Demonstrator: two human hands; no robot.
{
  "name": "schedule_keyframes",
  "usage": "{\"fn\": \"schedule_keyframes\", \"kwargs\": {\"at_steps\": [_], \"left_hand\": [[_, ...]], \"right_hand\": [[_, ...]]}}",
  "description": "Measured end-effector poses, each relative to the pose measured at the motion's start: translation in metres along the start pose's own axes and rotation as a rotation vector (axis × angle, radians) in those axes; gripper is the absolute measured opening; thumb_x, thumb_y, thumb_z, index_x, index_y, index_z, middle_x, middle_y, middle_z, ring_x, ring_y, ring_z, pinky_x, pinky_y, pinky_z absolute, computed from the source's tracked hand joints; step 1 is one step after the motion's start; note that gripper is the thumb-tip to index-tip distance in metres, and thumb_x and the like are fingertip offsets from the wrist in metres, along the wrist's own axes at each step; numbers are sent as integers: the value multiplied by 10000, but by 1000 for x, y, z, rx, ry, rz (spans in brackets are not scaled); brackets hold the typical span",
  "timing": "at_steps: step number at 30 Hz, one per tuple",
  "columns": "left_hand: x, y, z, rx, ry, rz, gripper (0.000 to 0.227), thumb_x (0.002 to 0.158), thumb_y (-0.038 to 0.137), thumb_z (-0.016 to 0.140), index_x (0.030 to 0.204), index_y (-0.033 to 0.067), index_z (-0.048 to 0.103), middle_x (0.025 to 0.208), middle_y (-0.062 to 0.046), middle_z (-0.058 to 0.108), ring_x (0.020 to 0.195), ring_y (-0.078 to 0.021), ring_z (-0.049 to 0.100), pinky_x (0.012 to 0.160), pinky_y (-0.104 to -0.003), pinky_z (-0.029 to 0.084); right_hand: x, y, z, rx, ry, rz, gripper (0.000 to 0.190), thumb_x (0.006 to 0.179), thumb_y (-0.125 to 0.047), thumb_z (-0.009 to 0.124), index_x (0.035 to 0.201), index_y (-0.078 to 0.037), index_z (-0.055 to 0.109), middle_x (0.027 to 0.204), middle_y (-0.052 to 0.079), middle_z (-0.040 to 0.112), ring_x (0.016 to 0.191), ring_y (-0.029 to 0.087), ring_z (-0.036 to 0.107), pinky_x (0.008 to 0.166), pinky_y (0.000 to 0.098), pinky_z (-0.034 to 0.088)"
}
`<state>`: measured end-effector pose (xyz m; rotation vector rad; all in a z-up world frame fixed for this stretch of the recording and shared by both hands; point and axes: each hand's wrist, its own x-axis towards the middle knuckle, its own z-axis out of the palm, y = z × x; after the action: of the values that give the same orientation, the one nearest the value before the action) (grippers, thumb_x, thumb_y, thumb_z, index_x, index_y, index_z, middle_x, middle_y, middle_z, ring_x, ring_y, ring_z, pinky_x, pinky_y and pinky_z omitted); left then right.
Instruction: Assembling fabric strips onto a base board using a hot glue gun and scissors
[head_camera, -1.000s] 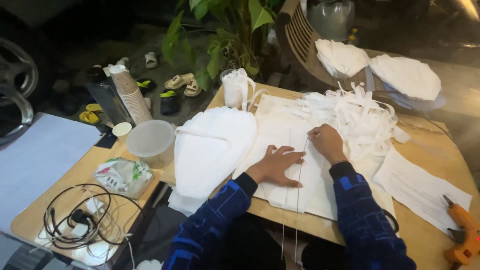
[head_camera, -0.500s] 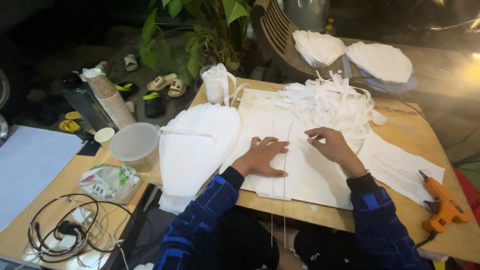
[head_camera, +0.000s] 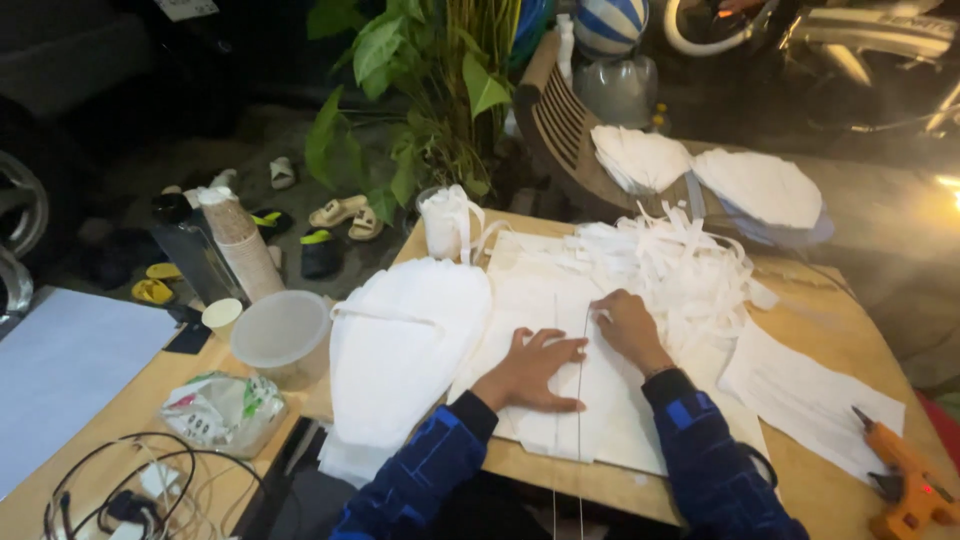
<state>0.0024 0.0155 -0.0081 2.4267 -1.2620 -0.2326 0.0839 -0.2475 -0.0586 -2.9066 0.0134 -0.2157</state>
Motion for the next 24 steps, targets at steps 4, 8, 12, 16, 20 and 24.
{"fn": "schedule_keyframes", "kwargs": {"at_steps": [4, 8, 12, 16, 20, 24], "left_hand": [[-5, 6, -9, -43, 12, 17, 979, 748, 885, 472, 1466, 220, 478, 1526, 7, 559, 1530, -282, 314, 1164, -585, 164], [-4, 5, -6, -9, 20, 23, 885, 777, 837, 496, 1408, 216, 505, 1594, 7, 488, 1533, -287, 308, 1160, -591, 172], [-4, 7, -4, 29, 26, 14, 839, 776, 834, 468, 1352, 228, 523, 1623, 10, 453, 1523, -279, 319, 1145, -589, 184], [-4, 7, 1, 66, 55, 19, 843, 784, 866, 410, 1333, 236, 525, 1615, 7, 459, 1509, -269, 337, 1135, -575, 204], [-4, 7, 3, 84, 68, 26, 838, 791, 858, 403, 1341, 236, 520, 1616, 4, 456, 1507, -276, 342, 1132, -576, 213], [-6, 9, -1, 91, 68, 32, 871, 800, 854, 389, 1386, 221, 511, 1624, -15, 451, 1506, -285, 346, 1142, -580, 196]], "right_hand": [[1, -11, 1, -2, 6, 31, 301, 922, -253, 668, 1202, -240, 779, 1232, 74, 673, 1144, 326, 667, 926, 440, 616], [11, -17, 9, 24, -9, 13, 310, 928, -232, 654, 1211, -267, 776, 1184, 69, 661, 1116, 308, 674, 899, 424, 626], [-14, -54, -31, 182, 35, 66, 270, 897, -197, 693, 1146, -155, 790, 1082, 139, 703, 1093, 369, 687, 896, 481, 617], [5, -43, -13, 294, 67, 191, 235, 882, -197, 722, 1101, -157, 799, 1003, 102, 737, 1021, 320, 722, 852, 447, 611], [29, -27, 3, 361, 37, 231, 183, 852, -250, 741, 996, -164, 817, 971, 92, 783, 1021, 347, 736, 856, 469, 595], [63, -4, 26, 461, -13, 302, 149, 791, -283, 766, 892, -195, 832, 652, 24, 748, 755, 245, 762, 758, 390, 609]]}}
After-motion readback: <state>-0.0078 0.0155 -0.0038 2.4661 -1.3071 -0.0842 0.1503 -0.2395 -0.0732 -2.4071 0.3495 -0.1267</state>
